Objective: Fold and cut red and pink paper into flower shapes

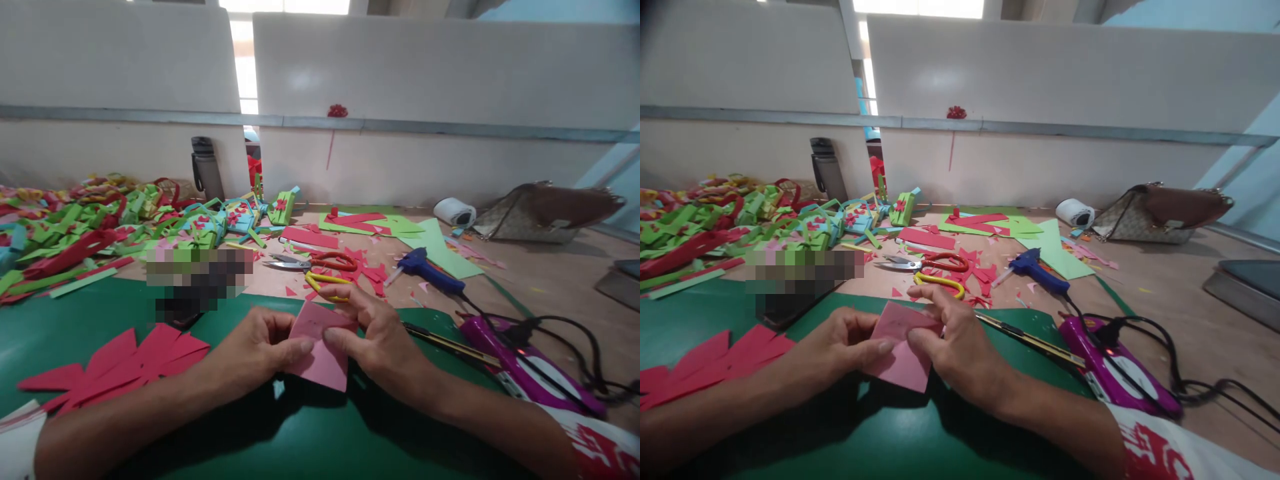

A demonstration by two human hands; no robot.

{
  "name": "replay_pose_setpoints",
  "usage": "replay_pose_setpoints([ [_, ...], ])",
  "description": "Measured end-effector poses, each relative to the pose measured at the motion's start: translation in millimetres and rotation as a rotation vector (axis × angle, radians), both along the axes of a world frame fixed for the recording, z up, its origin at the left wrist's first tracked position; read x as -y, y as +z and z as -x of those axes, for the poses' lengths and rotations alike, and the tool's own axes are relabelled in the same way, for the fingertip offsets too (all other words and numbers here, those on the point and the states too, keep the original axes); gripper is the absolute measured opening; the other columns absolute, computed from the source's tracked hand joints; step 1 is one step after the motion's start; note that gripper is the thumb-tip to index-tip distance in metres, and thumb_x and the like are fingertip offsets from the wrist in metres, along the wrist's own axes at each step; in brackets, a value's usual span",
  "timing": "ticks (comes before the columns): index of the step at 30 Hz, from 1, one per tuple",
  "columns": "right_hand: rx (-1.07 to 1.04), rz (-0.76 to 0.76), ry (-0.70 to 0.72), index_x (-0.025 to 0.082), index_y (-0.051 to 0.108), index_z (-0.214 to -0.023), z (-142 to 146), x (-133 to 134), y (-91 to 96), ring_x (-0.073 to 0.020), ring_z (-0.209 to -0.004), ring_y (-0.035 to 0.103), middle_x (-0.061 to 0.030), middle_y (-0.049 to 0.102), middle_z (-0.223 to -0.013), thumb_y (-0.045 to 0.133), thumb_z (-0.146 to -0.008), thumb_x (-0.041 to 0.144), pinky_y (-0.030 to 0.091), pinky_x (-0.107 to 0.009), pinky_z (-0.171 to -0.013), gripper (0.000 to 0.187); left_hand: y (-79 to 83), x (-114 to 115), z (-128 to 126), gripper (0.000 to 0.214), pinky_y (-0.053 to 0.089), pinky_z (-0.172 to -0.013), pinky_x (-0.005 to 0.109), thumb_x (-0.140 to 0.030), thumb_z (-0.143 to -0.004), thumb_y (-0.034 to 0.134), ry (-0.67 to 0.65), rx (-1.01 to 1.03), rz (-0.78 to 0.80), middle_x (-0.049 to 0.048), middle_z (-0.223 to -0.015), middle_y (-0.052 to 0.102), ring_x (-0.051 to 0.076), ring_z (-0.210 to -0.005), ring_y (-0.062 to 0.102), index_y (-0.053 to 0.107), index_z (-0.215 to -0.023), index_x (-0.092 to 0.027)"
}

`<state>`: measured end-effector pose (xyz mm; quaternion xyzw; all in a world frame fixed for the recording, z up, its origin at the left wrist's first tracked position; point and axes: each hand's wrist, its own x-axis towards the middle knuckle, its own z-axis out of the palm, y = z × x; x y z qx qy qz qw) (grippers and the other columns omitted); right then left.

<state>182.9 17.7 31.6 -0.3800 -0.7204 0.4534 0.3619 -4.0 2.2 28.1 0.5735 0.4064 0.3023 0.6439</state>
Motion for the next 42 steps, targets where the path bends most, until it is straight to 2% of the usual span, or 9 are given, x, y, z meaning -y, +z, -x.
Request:
replay_pose_setpoints([
  [9,0.033,-0.148,-0.165,0.019,0.050,-0.115,-10.2,-5.0,4.9,-0.0113,-0.053,0.057,0.0073,0.055,-0.058,0.053,-0.083,0.013,0.047,-0.021,-0.051,0.032,-5.4,-1.5,4.8,0.027,0.028,-0.046,0.022,-0.037,-0.074,0.066,0.163,0.091,0.106,0.0017,-0.058,0.054,0.008,-0.048,0.039,0.063,-0.070,-0.010],
  [14,0.207,-0.851,-0.231,0.020,0.054,-0.111,-26.2,-10.9,-0.1,-0.0174,-0.079,0.064,-0.0031,0.066,-0.085,0.056,-0.084,0.008,0.053,-0.030,-0.071,0.029,-6.4,-2.9,3.6,0.024,0.027,-0.041,0.019,-0.032,-0.070,0.068,0.280,0.137,0.151,0.0007,-0.053,0.054,0.007,-0.042,0.041,0.063,-0.067,-0.009],
  [20,0.449,-1.357,0.076,0.010,0.062,-0.103,-21.2,0.1,-2.7,-0.0292,-0.098,0.057,-0.0160,0.064,-0.101,0.053,-0.083,0.008,0.050,-0.045,-0.081,0.023,-6.5,3.2,-4.2,0.022,0.029,-0.043,0.019,-0.032,-0.071,0.065,0.304,0.157,0.155,0.0000,-0.055,0.052,0.007,-0.045,0.040,0.062,-0.068,-0.010],
  [24,0.438,-1.300,0.220,0.007,0.066,-0.083,-13.0,10.7,-0.9,-0.0252,-0.079,0.061,-0.0146,0.068,-0.081,0.046,-0.082,0.005,0.052,-0.039,-0.070,0.020,-0.3,8.7,-3.6,0.026,0.029,-0.045,0.020,-0.032,-0.077,0.059,0.254,-0.034,-0.015,-0.0038,-0.052,0.044,0.007,-0.047,0.035,0.055,-0.059,-0.014],
  [30,0.442,-0.992,0.347,0.009,0.066,-0.087,-33.8,32.6,-4.9,-0.0212,-0.076,0.063,-0.0132,0.069,-0.082,0.035,-0.087,0.004,0.051,-0.033,-0.067,0.031,9.5,22.1,19.4,0.013,0.039,-0.056,0.021,-0.020,-0.086,0.049,0.424,-0.404,-0.825,-0.0032,-0.065,0.057,0.010,-0.059,0.052,0.058,-0.076,-0.019],
  [34,0.372,-0.897,0.000,0.019,0.063,-0.085,-50.2,23.7,5.1,-0.0181,-0.076,0.065,-0.0066,0.070,-0.085,0.048,-0.087,0.007,0.050,-0.028,-0.066,0.019,-0.3,35.9,20.2,0.015,0.044,-0.059,0.025,-0.018,-0.086,0.048,-0.148,-0.385,-1.195,-0.0020,-0.061,0.058,0.012,-0.055,0.053,0.058,-0.075,-0.020],
  [37,0.238,-0.730,-0.313,0.022,0.064,-0.075,-53.4,5.6,12.9,-0.0200,-0.074,0.065,-0.0027,0.069,-0.078,0.064,-0.080,0.013,0.050,-0.032,-0.070,0.010,-1.0,37.7,5.9,0.020,0.046,-0.058,0.023,-0.015,-0.089,0.045,-0.440,-0.415,-1.284,-0.0002,-0.064,0.062,0.012,-0.058,0.055,0.061,-0.078,-0.019],
  [40,0.146,-0.650,-0.295,0.021,0.064,-0.073,-50.1,-2.6,12.0,-0.0191,-0.071,0.065,-0.0014,0.068,-0.073,0.067,-0.078,0.012,0.050,-0.032,-0.069,0.011,2.4,28.0,-5.3,0.013,0.049,-0.080,0.026,-0.019,-0.085,0.055,-0.598,-0.564,-1.198,0.0045,-0.094,0.069,0.017,-0.088,0.061,0.063,-0.095,-0.020],
  [42,0.170,-0.664,-0.171,0.021,0.063,-0.077,-47.1,-0.1,5.8,-0.0170,-0.071,0.065,-0.0015,0.068,-0.075,0.063,-0.079,0.007,0.051,-0.028,-0.067,0.014,-0.4,17.2,-3.3,0.014,0.048,-0.087,0.031,-0.025,-0.085,0.055,-0.534,-0.645,-1.196,0.0060,-0.101,0.068,0.020,-0.095,0.060,0.062,-0.097,-0.020],
])
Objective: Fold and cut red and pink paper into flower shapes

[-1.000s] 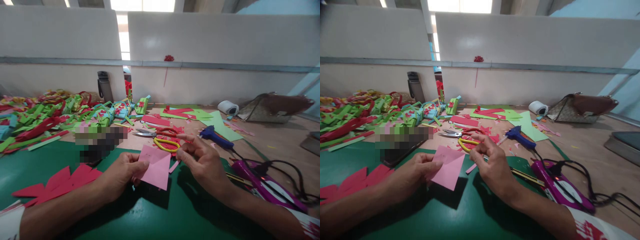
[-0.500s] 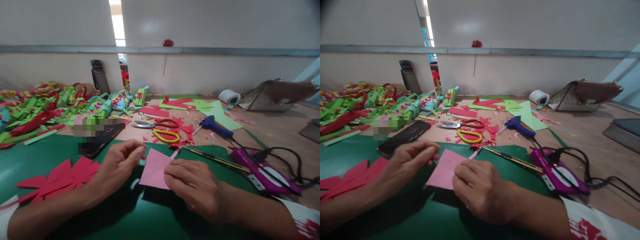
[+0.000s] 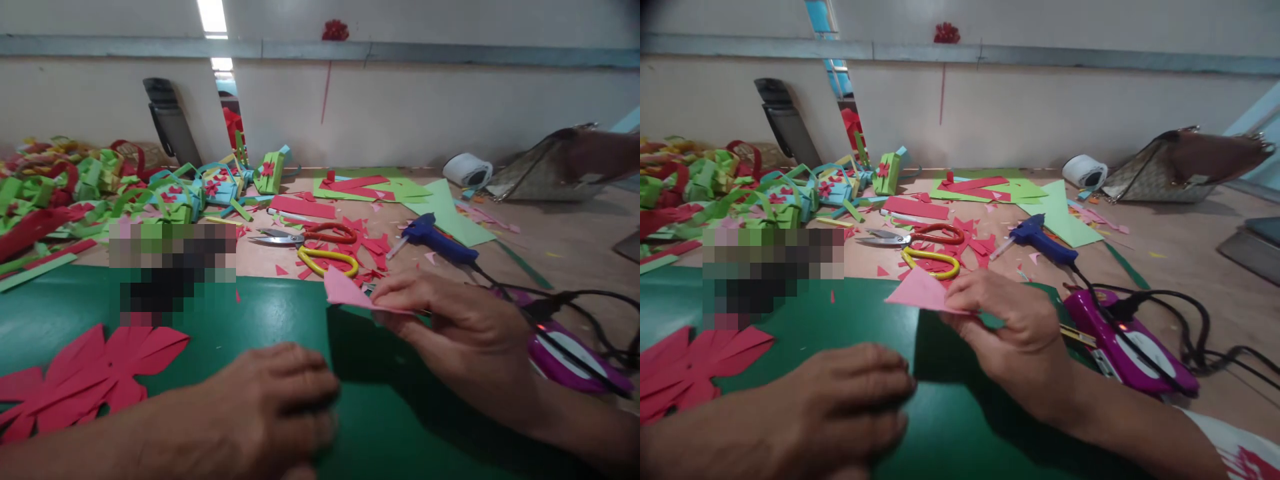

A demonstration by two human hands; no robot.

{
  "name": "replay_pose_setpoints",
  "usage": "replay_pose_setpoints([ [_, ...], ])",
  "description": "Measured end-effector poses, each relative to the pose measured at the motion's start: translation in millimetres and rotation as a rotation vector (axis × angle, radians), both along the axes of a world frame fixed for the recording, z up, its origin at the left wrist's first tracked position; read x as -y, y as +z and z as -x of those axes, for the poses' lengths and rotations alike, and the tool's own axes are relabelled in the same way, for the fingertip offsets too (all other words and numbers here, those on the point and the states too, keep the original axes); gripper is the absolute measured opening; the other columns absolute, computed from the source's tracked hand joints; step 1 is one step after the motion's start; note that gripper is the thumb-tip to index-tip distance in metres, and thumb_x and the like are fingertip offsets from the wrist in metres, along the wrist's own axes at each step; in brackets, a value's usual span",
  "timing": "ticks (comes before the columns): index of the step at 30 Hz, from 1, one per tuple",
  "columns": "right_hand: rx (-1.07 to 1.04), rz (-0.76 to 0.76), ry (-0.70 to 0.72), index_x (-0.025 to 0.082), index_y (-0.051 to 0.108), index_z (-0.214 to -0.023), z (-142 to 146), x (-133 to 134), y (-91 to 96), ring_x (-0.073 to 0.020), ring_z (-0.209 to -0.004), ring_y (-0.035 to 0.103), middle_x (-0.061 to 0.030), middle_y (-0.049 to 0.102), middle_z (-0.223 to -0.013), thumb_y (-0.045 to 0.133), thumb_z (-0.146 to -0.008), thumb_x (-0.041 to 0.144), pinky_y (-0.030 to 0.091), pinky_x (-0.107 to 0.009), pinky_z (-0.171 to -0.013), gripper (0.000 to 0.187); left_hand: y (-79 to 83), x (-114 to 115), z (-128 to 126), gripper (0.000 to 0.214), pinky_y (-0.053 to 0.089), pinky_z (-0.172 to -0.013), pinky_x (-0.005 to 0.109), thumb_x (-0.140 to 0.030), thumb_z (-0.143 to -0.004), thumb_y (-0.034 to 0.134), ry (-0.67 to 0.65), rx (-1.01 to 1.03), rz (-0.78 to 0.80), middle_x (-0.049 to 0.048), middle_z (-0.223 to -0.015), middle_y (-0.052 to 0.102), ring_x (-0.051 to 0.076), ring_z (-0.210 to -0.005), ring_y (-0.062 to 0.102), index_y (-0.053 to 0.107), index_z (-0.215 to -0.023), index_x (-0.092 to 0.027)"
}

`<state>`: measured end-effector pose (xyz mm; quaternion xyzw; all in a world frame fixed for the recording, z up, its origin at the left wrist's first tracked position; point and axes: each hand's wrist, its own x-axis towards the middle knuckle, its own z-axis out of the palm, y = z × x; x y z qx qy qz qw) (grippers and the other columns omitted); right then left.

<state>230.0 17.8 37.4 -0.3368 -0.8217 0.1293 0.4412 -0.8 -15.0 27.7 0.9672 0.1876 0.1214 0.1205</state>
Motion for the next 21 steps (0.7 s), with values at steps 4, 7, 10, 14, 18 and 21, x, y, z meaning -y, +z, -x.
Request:
replay_pose_setpoints([
  [4,0.168,-0.057,0.248,0.018,0.060,-0.090,2.1,10.4,-19.6,-0.0162,-0.076,0.064,-0.0063,0.069,-0.083,0.051,-0.083,0.001,0.050,-0.025,-0.066,0.020,-14.7,-16.1,18.6,0.017,0.051,-0.078,0.036,-0.022,-0.089,0.048,0.473,0.052,-0.211,0.0090,-0.097,0.068,0.023,-0.091,0.062,0.061,-0.099,-0.015],
  [7,0.318,-0.043,0.345,0.014,0.060,-0.092,1.5,13.7,-29.1,-0.0170,-0.075,0.060,-0.0088,0.067,-0.086,0.038,-0.088,0.002,0.048,-0.027,-0.065,0.025,-15.1,-11.9,24.7,0.028,0.050,-0.077,0.035,-0.032,-0.086,0.056,0.480,0.165,-0.351,0.0105,-0.097,0.068,0.023,-0.089,0.061,0.057,-0.105,-0.012],
  [10,0.388,-0.013,0.417,0.011,0.061,-0.091,2.6,12.7,-29.2,-0.0177,-0.077,0.056,-0.0106,0.064,-0.088,0.034,-0.091,0.006,0.045,-0.029,-0.067,0.028,-3.8,-0.8,18.8,0.040,0.049,-0.068,0.034,-0.048,-0.083,0.055,0.294,0.183,-0.383,0.0083,-0.087,0.069,0.022,-0.078,0.061,0.059,-0.103,-0.012],
  [14,0.337,-0.020,0.536,0.008,0.063,-0.088,7.3,10.3,-25.1,-0.0183,-0.078,0.053,-0.0114,0.062,-0.086,0.039,-0.091,0.007,0.043,-0.030,-0.070,0.024,7.6,5.5,9.1,0.023,0.048,-0.064,0.030,-0.017,-0.092,0.040,0.189,0.067,-0.246,0.0042,-0.083,0.069,0.017,-0.069,0.058,0.063,-0.097,-0.016],
  [18,0.418,0.044,0.500,0.009,0.064,-0.083,10.6,13.6,-26.7,-0.0182,-0.068,0.050,-0.0099,0.062,-0.077,0.036,-0.090,0.005,0.042,-0.032,-0.063,0.029,0.7,6.7,6.7,0.031,0.047,-0.068,0.030,-0.008,-0.090,0.035,0.207,0.037,-0.170,0.0052,-0.080,0.068,0.017,-0.070,0.057,0.064,-0.087,-0.017],
  [21,0.401,0.114,0.420,0.011,0.063,-0.086,11.5,17.1,-30.1,-0.0176,-0.066,0.049,-0.0082,0.064,-0.077,0.039,-0.088,0.004,0.040,-0.031,-0.061,0.025,-8.6,9.5,6.4,0.033,0.046,-0.064,0.030,-0.008,-0.090,0.034,0.289,0.081,-0.142,0.0061,-0.082,0.068,0.017,-0.067,0.055,0.064,-0.081,-0.017],
])
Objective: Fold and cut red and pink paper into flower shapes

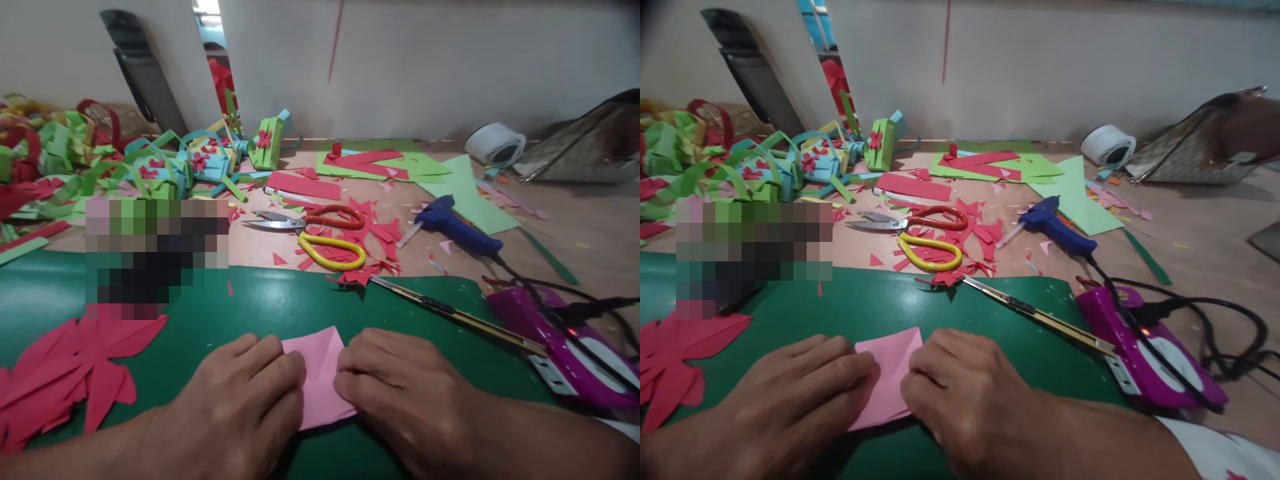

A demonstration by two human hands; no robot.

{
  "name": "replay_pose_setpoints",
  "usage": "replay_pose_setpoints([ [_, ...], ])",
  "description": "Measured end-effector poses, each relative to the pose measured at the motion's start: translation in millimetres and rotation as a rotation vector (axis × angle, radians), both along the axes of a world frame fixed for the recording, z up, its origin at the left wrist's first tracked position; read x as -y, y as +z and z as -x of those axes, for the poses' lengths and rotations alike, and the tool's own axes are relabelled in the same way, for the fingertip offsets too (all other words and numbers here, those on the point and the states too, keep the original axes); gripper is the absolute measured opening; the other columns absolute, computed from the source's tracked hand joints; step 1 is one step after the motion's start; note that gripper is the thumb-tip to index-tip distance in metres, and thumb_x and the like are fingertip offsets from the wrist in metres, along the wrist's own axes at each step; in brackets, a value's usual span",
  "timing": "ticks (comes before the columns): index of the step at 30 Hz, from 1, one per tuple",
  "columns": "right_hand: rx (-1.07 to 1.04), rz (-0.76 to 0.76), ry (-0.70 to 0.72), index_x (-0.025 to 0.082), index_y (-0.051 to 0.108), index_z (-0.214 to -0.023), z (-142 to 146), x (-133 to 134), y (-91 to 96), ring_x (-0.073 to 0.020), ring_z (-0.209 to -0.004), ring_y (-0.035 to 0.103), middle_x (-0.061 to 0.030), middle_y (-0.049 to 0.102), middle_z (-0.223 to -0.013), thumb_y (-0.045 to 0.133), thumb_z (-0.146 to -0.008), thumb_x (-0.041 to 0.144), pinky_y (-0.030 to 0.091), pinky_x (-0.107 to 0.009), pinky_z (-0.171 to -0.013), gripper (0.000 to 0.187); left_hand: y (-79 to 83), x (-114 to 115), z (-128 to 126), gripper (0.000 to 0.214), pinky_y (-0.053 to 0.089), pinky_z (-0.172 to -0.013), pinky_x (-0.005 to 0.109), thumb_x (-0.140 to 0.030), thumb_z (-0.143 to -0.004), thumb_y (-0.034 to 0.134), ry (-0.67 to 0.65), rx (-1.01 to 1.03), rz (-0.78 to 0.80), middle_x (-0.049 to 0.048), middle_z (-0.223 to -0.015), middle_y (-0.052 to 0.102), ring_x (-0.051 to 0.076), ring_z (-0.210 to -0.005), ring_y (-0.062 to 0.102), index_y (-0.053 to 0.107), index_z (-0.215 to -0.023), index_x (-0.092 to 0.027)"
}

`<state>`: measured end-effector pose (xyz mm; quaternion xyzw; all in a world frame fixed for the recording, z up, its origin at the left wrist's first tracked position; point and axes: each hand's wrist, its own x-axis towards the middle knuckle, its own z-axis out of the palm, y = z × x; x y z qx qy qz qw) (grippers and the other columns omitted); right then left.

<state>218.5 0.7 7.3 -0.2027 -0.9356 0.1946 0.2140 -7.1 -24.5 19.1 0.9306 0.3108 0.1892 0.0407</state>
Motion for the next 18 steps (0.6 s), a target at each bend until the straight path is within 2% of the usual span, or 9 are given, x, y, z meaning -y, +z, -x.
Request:
replay_pose_setpoints([
  [4,-0.073,0.116,-0.081,0.015,0.064,-0.086,1.7,-2.1,-1.1,-0.0162,-0.067,0.054,-0.0043,0.066,-0.075,0.050,-0.090,0.012,0.038,-0.032,-0.065,0.014,-4.5,2.8,-0.9,0.026,0.043,-0.054,0.028,-0.018,-0.088,0.045,0.090,0.058,0.130,0.0063,-0.079,0.066,0.016,-0.063,0.052,0.064,-0.070,-0.018],
  [9,-0.024,0.266,-0.161,0.016,0.063,-0.076,6.4,-8.9,5.1,-0.0137,-0.064,0.054,0.0001,0.066,-0.068,0.052,-0.091,0.017,0.036,-0.030,-0.066,0.019,-0.1,1.6,-2.7,0.024,0.045,-0.063,0.031,-0.016,-0.085,0.048,0.188,0.168,0.266,0.0051,-0.082,0.067,0.017,-0.071,0.055,0.066,-0.069,-0.019],
  [14,0.009,0.243,-0.294,0.017,0.063,-0.075,12.9,-6.6,7.5,-0.0134,-0.058,0.053,0.0011,0.062,-0.063,0.053,-0.088,0.013,0.036,-0.027,-0.060,0.017,2.5,-3.6,-4.0,0.024,0.044,-0.067,0.031,-0.013,-0.084,0.047,0.221,0.230,0.354,0.0030,-0.077,0.066,0.015,-0.069,0.054,0.063,-0.067,-0.018],
  [18,0.028,0.224,-0.381,0.017,0.063,-0.084,17.4,-4.4,4.4,-0.0164,-0.063,0.057,-0.0008,0.067,-0.071,0.055,-0.085,0.012,0.038,-0.029,-0.061,0.009,-1.8,-6.9,-5.0,0.023,0.040,-0.066,0.034,-0.013,-0.083,0.047,0.290,0.238,0.308,0.0021,-0.069,0.061,0.016,-0.065,0.051,0.060,-0.065,-0.017],
])
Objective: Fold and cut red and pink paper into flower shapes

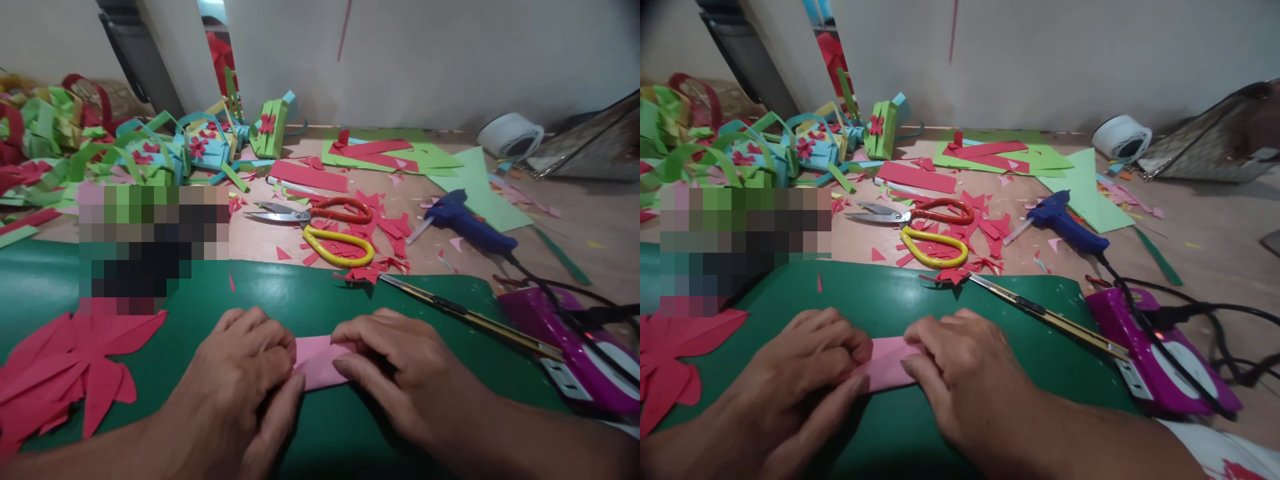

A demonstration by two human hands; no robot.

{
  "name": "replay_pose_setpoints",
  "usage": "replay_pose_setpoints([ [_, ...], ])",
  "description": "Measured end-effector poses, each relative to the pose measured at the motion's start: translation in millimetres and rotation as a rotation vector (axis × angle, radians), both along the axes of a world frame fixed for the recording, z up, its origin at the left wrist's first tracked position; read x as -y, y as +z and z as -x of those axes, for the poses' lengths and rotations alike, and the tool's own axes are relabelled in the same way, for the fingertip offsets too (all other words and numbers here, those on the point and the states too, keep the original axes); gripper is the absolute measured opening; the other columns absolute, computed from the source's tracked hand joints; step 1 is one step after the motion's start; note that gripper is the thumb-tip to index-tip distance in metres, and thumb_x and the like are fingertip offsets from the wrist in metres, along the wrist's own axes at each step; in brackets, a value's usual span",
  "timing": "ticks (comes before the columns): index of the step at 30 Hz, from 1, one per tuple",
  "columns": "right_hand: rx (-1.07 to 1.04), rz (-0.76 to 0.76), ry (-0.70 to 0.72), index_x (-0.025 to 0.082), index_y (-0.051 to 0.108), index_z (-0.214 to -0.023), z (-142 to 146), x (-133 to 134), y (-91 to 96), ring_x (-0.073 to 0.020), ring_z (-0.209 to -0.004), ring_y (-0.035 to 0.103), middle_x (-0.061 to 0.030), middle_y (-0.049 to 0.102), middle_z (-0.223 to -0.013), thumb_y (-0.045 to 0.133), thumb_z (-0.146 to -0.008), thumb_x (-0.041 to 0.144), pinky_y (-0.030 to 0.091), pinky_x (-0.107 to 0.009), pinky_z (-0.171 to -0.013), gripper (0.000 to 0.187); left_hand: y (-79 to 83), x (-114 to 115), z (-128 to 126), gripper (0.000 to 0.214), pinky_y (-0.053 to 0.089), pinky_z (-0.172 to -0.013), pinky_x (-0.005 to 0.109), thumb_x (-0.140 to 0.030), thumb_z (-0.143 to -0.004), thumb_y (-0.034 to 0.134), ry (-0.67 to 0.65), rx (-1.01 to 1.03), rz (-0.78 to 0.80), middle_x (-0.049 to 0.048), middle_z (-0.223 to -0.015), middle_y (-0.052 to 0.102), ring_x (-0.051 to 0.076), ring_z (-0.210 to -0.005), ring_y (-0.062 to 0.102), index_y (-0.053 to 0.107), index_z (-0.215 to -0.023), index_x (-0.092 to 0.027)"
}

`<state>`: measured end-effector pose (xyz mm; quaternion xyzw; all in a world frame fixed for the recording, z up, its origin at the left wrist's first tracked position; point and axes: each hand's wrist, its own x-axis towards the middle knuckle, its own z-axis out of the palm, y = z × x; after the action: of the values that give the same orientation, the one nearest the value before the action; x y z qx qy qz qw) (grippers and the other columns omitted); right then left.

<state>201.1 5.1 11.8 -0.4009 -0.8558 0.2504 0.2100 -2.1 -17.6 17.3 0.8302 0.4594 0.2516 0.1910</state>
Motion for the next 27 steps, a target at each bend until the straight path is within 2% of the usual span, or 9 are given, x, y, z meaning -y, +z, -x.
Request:
replay_pose_setpoints([
  [4,0.056,-0.048,-0.049,0.017,0.062,-0.089,2.7,-1.4,-2.4,-0.0182,-0.061,0.057,-0.0015,0.067,-0.071,0.055,-0.083,0.014,0.038,-0.030,-0.058,0.009,-6.7,-1.7,0.9,0.020,0.038,-0.063,0.034,-0.013,-0.083,0.047,0.035,-0.073,-0.042,0.0026,-0.065,0.055,0.017,-0.063,0.047,0.056,-0.065,-0.017],
  [8,0.067,-0.108,-0.025,0.016,0.061,-0.086,2.6,-2.0,-2.4,-0.0167,-0.055,0.055,-0.0001,0.064,-0.064,0.054,-0.083,0.013,0.037,-0.029,-0.055,0.009,-9.8,-3.1,4.6,0.017,0.039,-0.062,0.034,-0.015,-0.084,0.048,0.017,-0.151,-0.100,0.0021,-0.065,0.055,0.017,-0.062,0.047,0.054,-0.068,-0.017],
  [11,0.076,-0.127,-0.013,0.016,0.061,-0.084,2.5,-2.6,-3.2,-0.0155,-0.052,0.053,0.0009,0.063,-0.060,0.054,-0.081,0.011,0.035,-0.027,-0.052,0.008,-11.5,-0.7,6.4,0.013,0.043,-0.066,0.035,-0.015,-0.085,0.047,-0.011,-0.213,-0.309,0.0045,-0.079,0.063,0.018,-0.069,0.053,0.059,-0.086,-0.017],
  [14,0.070,-0.151,-0.013,0.016,0.060,-0.084,3.5,-4.1,-5.7,-0.0150,-0.050,0.052,0.0011,0.063,-0.059,0.053,-0.081,0.011,0.034,-0.027,-0.051,0.009,-15.9,8.4,5.6,0.021,0.048,-0.075,0.031,-0.017,-0.089,0.042,-0.135,-0.158,-0.521,0.0025,-0.093,0.069,0.018,-0.085,0.059,0.062,-0.096,-0.019],
  [18,0.074,-0.157,-0.025,0.017,0.059,-0.082,4.2,-3.9,-7.7,-0.0143,-0.050,0.050,0.0022,0.061,-0.058,0.053,-0.081,0.011,0.033,-0.026,-0.051,0.009,-22.5,23.6,3.1,0.029,0.046,-0.092,0.028,-0.014,-0.091,0.037,-0.188,-0.283,-0.428,0.0019,-0.110,0.069,0.018,-0.106,0.058,0.063,-0.105,-0.016],
  [27,0.061,-0.181,-0.006,0.017,0.060,-0.080,3.7,-4.7,-7.9,-0.0133,-0.049,0.050,0.0022,0.063,-0.060,0.051,-0.082,0.012,0.032,-0.027,-0.052,0.010,-20.3,30.1,1.6,0.039,0.052,-0.085,0.028,-0.011,-0.094,0.026,-0.221,-0.328,-0.374,0.0057,-0.116,0.067,0.020,-0.110,0.059,0.063,-0.109,-0.011],
])
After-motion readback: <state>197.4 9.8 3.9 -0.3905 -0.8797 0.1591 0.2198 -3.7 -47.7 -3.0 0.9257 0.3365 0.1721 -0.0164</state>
